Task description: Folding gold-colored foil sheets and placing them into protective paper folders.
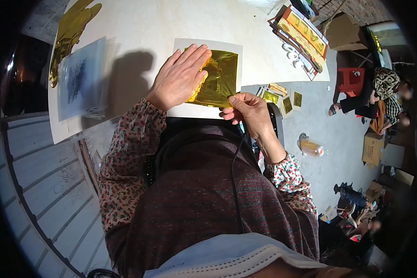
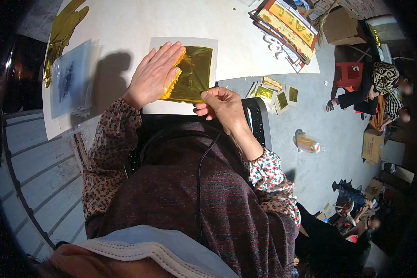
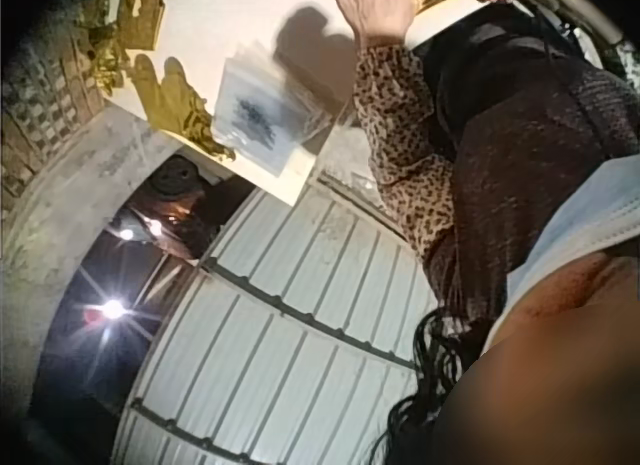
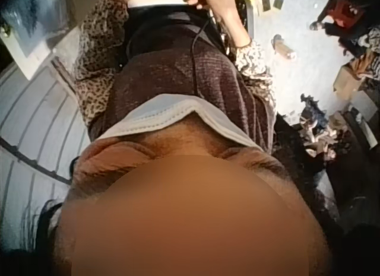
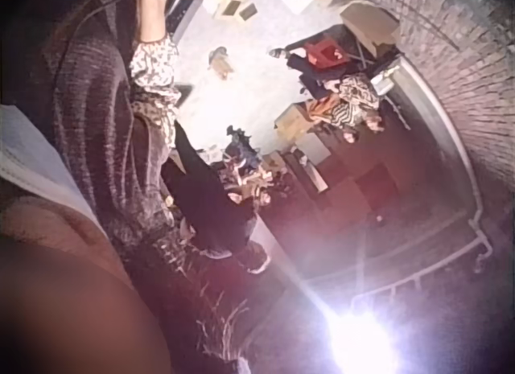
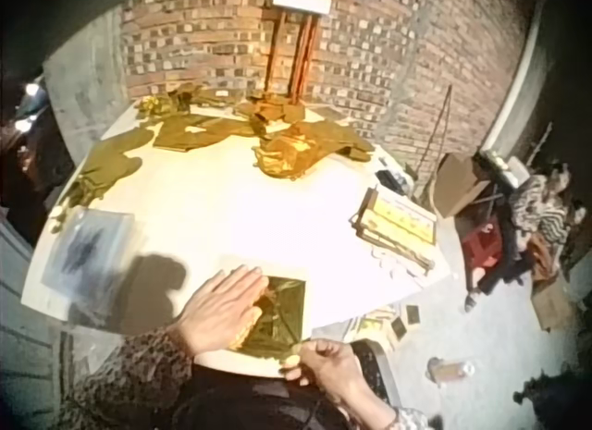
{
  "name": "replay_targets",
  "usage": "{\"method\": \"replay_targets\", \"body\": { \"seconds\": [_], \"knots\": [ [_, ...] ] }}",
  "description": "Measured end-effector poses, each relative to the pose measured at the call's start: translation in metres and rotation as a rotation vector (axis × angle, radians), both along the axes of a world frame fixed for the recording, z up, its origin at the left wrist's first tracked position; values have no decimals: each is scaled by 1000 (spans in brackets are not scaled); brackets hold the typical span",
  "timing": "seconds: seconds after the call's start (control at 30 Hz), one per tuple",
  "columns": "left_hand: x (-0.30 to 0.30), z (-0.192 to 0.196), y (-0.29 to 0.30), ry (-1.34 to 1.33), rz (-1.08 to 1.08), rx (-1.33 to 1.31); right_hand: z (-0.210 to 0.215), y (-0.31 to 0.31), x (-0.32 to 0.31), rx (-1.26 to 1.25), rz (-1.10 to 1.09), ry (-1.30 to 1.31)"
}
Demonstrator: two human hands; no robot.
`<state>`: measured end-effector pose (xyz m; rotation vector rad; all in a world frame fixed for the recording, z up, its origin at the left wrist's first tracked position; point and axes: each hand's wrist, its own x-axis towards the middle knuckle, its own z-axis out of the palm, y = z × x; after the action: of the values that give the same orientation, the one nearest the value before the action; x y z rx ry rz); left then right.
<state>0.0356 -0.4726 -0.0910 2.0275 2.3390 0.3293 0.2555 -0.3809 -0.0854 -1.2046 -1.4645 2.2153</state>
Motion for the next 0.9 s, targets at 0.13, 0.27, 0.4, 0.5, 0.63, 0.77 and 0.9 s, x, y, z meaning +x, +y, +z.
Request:
{"method": "replay_targets", "body": {
  "seconds": [0.13, 0.27, 0.4, 0.5, 0.63, 0.77, 0.9],
  "knots": [
    [0, -1, 0, -3, -3, 9, 2, 3, -2, -29, 11, 7],
    [1, 1, -1, -4, -5, 5, -6, 9, 0, -13, 28, 31],
    [0, 1, -1, -1, -5, 0, -2, 9, -1, -41, 54, 17],
    [1, -2, -2, 24, -2, 77, -2, 9, -2, -58, 78, -4],
    [0, -2, -2, 18, -3, 74, -1, 13, 1, -61, 140, 21],
    [0, -2, -1, 33, -14, 76, 6, 17, 9, -31, 159, -42],
    [0, -1, 0, 32, -8, 74, 4, 16, 8, 33, 194, -72]
  ]
}}
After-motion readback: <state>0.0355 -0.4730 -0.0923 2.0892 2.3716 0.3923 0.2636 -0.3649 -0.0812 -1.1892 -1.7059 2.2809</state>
